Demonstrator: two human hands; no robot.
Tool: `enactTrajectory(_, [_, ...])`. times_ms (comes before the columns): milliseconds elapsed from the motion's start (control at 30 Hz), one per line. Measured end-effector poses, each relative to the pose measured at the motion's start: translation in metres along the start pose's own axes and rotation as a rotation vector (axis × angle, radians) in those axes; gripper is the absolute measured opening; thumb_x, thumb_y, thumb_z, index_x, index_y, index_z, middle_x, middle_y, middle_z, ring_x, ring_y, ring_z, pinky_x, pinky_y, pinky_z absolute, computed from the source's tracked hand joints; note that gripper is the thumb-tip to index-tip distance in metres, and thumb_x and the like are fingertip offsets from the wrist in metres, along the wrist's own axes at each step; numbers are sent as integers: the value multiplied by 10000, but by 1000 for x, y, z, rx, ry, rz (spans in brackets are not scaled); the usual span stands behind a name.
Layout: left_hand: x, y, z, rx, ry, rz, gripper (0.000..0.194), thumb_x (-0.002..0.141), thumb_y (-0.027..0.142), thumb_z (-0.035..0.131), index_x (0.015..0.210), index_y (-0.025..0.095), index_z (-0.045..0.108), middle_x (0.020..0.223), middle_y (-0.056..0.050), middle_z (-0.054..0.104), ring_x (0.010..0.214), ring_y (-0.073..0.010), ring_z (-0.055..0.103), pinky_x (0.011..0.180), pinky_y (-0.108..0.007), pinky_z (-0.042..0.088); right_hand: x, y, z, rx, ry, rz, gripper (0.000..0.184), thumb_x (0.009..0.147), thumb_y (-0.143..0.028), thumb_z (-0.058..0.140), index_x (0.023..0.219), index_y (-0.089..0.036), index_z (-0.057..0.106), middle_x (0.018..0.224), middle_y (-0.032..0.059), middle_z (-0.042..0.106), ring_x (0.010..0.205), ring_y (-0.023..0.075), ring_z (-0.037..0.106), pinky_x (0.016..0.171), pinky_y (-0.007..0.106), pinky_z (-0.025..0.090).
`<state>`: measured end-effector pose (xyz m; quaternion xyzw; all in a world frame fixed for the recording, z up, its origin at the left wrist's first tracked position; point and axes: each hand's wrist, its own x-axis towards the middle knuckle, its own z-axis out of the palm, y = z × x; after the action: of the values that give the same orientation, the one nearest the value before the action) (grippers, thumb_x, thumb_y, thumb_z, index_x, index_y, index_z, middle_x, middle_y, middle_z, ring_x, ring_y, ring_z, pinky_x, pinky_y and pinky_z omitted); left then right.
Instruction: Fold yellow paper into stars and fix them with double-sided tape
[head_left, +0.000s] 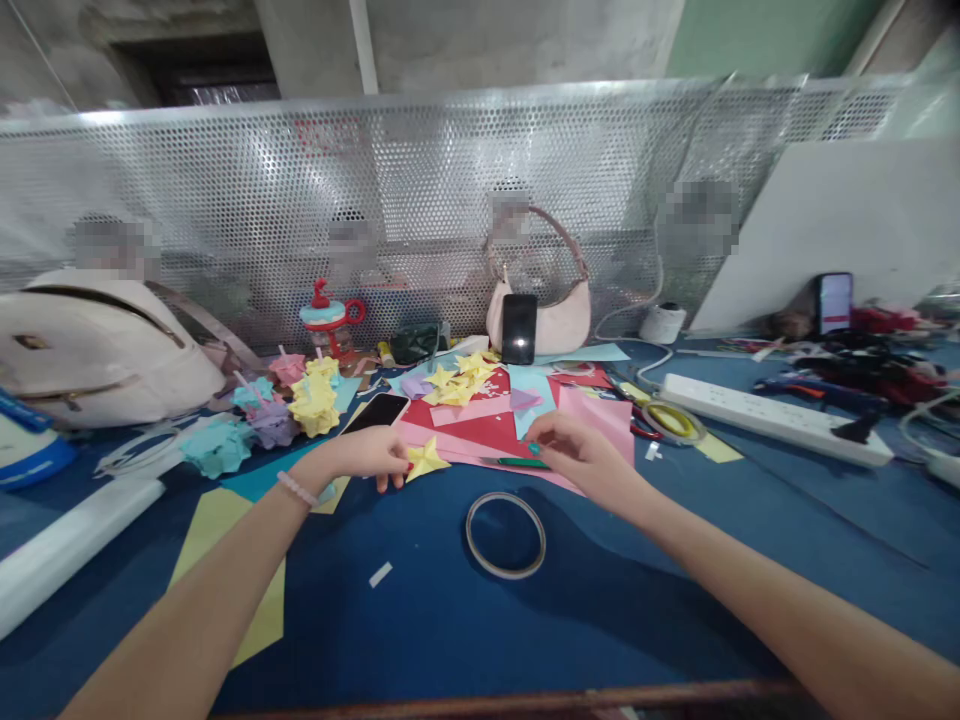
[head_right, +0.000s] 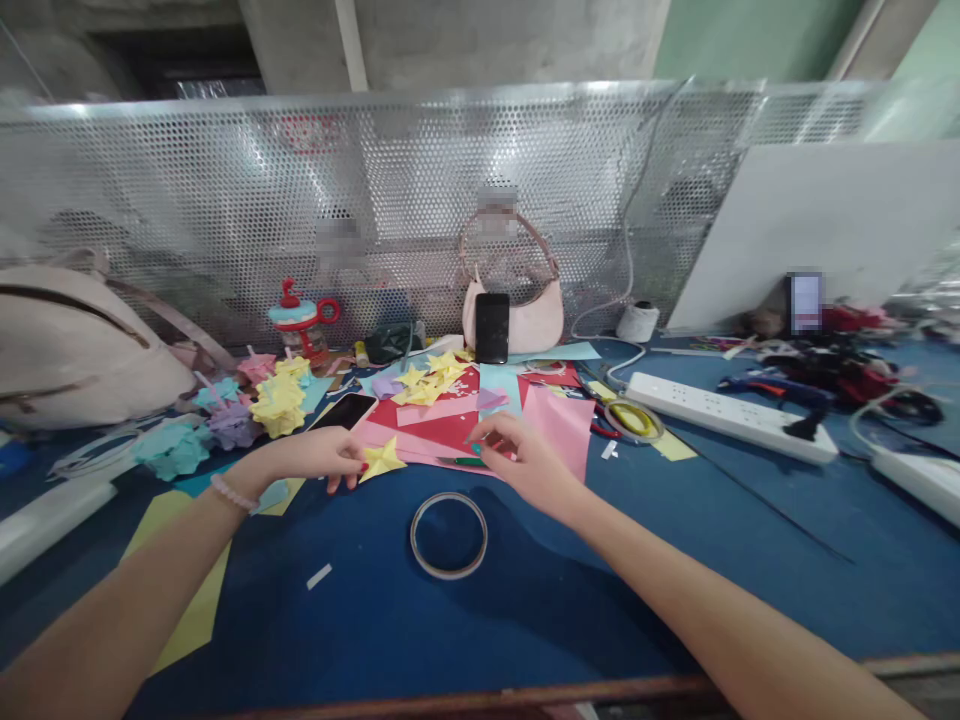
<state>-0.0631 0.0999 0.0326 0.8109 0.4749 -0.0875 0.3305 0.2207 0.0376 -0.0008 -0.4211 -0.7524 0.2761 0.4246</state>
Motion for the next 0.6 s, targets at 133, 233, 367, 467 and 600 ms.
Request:
enactTrajectory(133, [5, -3, 3, -24, 32, -4, 264, 727, 309, 449, 656, 127, 626, 729, -66, 685, 536, -123, 606, 522, -191, 415, -1, -1, 2, 8, -27, 0, 89, 788, -204, 474, 845, -193, 542, 874, 38, 535, 802, 146, 528, 727, 297, 456])
enactTrajectory(233, [6, -2, 5, -32, 53, -17, 275, 723, 332, 461, 638, 128, 624, 685, -58, 674, 485, -118, 584, 517, -203, 420, -1, -2, 2, 7, -51, 13, 95, 790, -190, 469, 851, -194, 542, 888, 40, 536, 801, 146, 525, 728, 303, 447])
enactTrajectory(367, [5, 3, 7, -40, 90, 5, 232, 694, 295, 483, 591, 132, 611, 626, -35, 641, 498, -120, 575, 526, -204, 410, -1, -3, 4, -8, -60, 9, 112, 782, -172, 460, 854, -194, 543, 896, 42, 540, 818, 149, 528, 735, 312, 443])
enactTrajectory(467, [6, 4, 8, -39, 109, 34, 200, 677, 266, 491, 581, 133, 605, 587, -18, 607, 504, -115, 558, 553, -209, 403, -2, -3, 5, -21, -63, -2, 128, 769, -161, 456, 857, -196, 543, 899, 43, 545, 830, 153, 534, 744, 322, 446])
enactTrajectory(600, [9, 1, 9, -45, 122, 69, 177, 670, 263, 497, 666, 139, 623, 617, -7, 594, 532, -112, 525, 542, -207, 376, -4, -5, 7, -31, -72, -13, 149, 756, -139, 447, 848, -197, 548, 897, 44, 550, 837, 156, 539, 755, 330, 451])
